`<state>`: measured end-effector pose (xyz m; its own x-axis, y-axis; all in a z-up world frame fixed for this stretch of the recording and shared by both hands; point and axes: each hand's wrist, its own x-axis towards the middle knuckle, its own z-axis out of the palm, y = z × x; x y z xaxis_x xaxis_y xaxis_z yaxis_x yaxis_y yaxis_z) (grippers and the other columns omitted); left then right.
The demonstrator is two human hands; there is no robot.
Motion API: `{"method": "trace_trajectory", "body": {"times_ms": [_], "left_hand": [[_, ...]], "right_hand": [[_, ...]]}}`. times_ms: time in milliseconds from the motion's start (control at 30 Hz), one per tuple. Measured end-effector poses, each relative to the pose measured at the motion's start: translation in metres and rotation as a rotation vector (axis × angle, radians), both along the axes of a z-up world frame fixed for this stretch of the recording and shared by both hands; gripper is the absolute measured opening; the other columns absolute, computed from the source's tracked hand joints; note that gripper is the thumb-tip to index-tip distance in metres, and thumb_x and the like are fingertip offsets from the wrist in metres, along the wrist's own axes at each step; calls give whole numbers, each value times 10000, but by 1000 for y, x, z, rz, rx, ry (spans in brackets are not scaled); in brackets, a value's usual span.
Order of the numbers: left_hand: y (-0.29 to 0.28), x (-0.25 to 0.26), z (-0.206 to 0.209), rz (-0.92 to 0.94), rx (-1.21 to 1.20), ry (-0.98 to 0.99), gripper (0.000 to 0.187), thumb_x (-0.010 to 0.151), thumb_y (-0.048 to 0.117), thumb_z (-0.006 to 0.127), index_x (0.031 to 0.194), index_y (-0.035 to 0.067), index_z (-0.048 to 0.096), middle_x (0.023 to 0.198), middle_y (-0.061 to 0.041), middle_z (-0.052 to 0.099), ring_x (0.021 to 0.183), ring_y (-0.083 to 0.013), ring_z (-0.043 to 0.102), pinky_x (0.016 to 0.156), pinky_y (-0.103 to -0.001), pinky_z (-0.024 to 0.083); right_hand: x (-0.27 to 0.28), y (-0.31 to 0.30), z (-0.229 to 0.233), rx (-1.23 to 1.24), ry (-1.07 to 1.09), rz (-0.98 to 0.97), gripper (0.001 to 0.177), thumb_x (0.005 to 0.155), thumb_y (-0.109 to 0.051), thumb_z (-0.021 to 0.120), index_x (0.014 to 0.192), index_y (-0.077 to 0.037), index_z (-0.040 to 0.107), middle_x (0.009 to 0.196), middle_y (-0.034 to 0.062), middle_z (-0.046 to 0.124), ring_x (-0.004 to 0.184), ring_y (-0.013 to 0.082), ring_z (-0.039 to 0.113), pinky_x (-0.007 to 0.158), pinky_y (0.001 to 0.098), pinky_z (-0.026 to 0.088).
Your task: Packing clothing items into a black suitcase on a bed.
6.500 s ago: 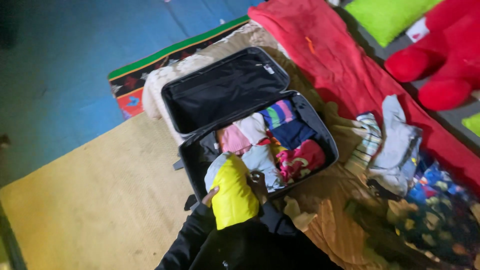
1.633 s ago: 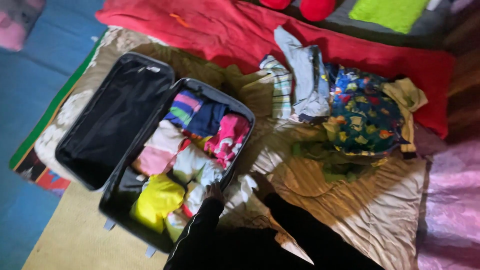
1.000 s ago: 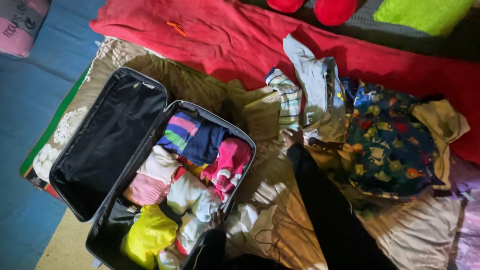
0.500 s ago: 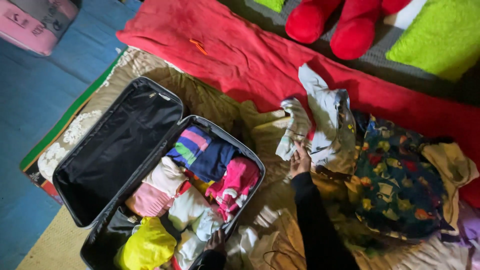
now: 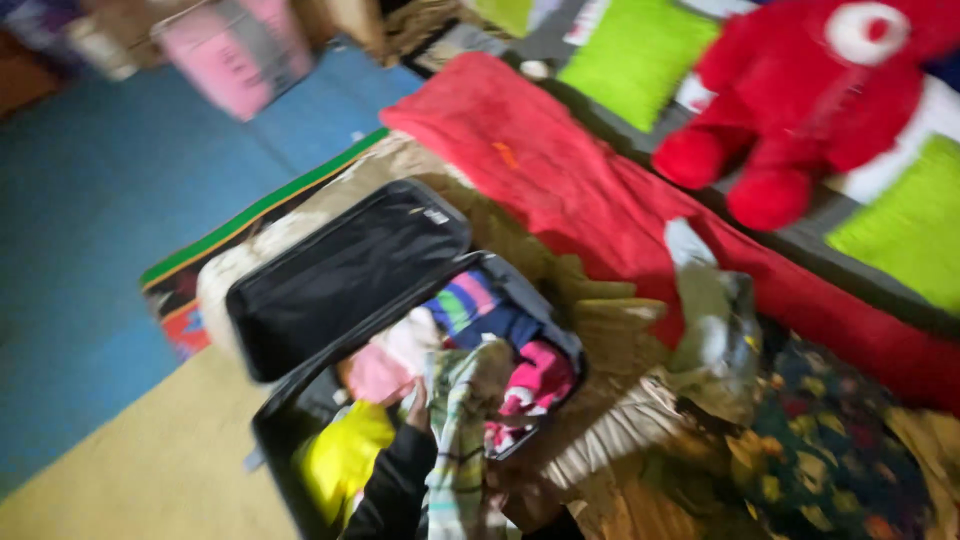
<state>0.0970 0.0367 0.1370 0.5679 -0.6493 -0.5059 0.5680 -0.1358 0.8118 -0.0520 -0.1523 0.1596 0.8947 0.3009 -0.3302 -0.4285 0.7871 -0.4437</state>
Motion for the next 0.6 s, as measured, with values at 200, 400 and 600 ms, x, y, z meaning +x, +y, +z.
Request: {"method": "trace_trajectory", "body": {"times_ms": [200, 400, 600], "left_hand": [[79, -5, 96, 325, -596, 200, 528, 1049, 387, 632, 1324, -64, 635, 1096, -192, 746, 1000, -266, 708, 905, -386, 558], [127, -40, 203, 18, -237, -346, 484, 942, 377, 774, 1171, -47, 726, 1041, -188, 754, 972, -282, 729, 872, -429, 602], [165, -55, 217, 5, 233, -492, 624, 806, 530, 776, 1207, 60, 685, 1129, -123, 744, 1066, -297, 700, 946, -427, 539]], "right_hand": [[31, 16, 54, -470, -41, 372, 304, 948, -262, 779, 1038, 23, 720, 990, 134, 763, 983, 226, 698, 925, 355, 494], [102, 52, 47, -181, -3, 55, 699, 892, -477, 683, 1423, -49, 531, 1339, 129, 653, 1180, 314, 642, 946, 507, 504], [120, 111, 144, -151, 120, -140, 445, 891, -337, 752, 1256, -104, 651, 1220, 43, 687, 1100, 243, 660, 955, 435, 521]]}}
